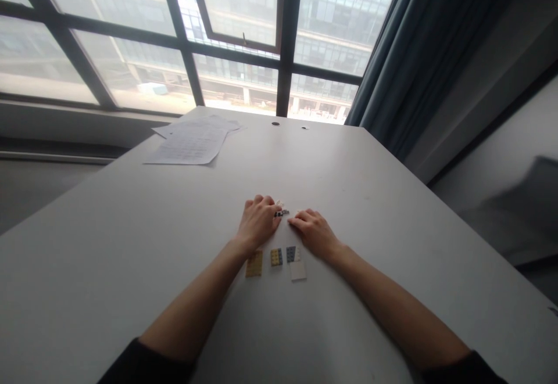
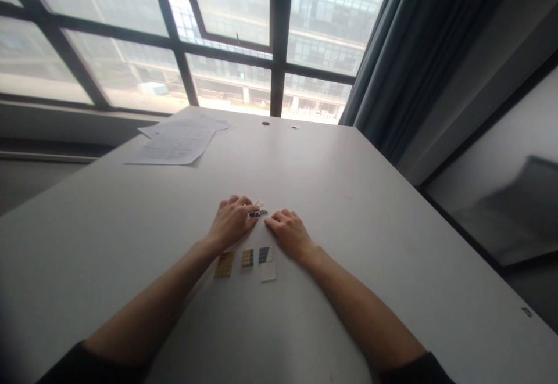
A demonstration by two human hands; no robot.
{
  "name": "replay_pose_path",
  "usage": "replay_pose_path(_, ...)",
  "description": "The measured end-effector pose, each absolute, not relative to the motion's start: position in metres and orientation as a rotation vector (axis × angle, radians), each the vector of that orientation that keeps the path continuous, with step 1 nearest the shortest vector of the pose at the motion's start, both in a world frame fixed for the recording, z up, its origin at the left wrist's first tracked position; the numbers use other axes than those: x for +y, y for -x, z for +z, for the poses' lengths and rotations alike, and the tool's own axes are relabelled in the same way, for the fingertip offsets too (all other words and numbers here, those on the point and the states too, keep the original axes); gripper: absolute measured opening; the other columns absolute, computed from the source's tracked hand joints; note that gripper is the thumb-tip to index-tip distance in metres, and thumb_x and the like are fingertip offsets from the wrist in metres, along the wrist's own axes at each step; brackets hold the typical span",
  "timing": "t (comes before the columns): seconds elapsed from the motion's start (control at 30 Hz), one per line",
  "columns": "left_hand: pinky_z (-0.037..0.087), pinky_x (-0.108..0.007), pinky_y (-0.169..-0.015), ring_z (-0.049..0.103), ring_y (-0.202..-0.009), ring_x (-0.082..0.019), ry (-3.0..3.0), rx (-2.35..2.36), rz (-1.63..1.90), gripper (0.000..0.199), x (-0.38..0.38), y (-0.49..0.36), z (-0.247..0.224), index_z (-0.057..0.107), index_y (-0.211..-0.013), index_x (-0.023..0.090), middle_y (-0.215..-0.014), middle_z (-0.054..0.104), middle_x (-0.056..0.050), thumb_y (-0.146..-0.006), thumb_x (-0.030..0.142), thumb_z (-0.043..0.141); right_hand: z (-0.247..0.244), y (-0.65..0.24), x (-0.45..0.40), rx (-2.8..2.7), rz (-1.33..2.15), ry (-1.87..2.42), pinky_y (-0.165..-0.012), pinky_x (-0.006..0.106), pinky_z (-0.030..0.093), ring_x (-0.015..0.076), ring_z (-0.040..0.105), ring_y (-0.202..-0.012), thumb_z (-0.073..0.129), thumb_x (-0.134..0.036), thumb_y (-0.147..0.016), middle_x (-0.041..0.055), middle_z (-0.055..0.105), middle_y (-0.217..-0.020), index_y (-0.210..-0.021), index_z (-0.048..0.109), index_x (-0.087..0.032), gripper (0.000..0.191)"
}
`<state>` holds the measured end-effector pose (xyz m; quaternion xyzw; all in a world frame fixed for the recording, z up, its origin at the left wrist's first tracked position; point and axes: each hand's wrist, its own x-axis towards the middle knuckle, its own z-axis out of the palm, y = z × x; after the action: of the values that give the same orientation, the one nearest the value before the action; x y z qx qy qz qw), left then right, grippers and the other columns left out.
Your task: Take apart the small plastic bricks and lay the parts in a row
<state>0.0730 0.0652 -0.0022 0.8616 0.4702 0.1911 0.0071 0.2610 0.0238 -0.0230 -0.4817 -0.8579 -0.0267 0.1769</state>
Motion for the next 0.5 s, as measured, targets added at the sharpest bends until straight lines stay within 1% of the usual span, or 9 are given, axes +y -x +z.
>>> replay_pose_path(0.17,0.036,-0.043,-0.084,0.05,-0.098,-0.026,-2.683,1.47,0.606,0.02,0.064,-0.073,-0.003,0.073,-0.088,0.025,-0.098,0.066,-0.007,-0.083,0.028,0.054,-0.022,-0.262,0.02,-2.408,-0.028,1.385,-0.086,0.033,0.041,0.0196,0.052,-0.094,0.052,-0.015,-0.09,0.0063,0.065,-0.095,-0.104,0.065,-0.023,0.021)
replay_pose_path(0.33,0.036,-0.044,-0.086,0.051,-0.099,-0.026,-2.671,1.433,0.603,0.019,0.063,-0.068,-0.004,0.072,-0.086,0.026,-0.1,0.066,-0.006,-0.081,0.026,0.054,-0.02,-0.267,0.016,-2.378,0.005,1.409,-0.086,0.032,0.041,0.0189,0.052,-0.093,0.052,-0.02,-0.091,0.0053,0.063,-0.096,-0.102,0.064,-0.022,0.016)
replay_pose_path(0.43,0.036,-0.045,-0.087,0.051,-0.1,-0.027,-2.671,1.409,0.594,0.016,0.063,-0.065,-0.004,0.072,-0.085,0.025,-0.101,0.065,-0.005,-0.08,0.03,0.057,-0.02,-0.269,0.013,-2.342,0.025,1.427,-0.086,0.032,0.04,0.0187,0.052,-0.092,0.053,-0.022,-0.091,0.0055,0.063,-0.096,-0.101,0.064,-0.021,0.015)
replay_pose_path(0.5,0.036,-0.045,-0.088,0.05,-0.101,-0.028,-2.66,1.433,0.602,0.018,0.064,-0.065,-0.004,0.071,-0.089,0.025,-0.102,0.065,-0.006,-0.079,0.035,0.059,-0.021,-0.27,0.011,-2.311,0.041,1.44,-0.086,0.033,0.041,0.019,0.052,-0.092,0.053,-0.022,-0.09,0.0057,0.062,-0.095,-0.1,0.064,-0.021,0.015)
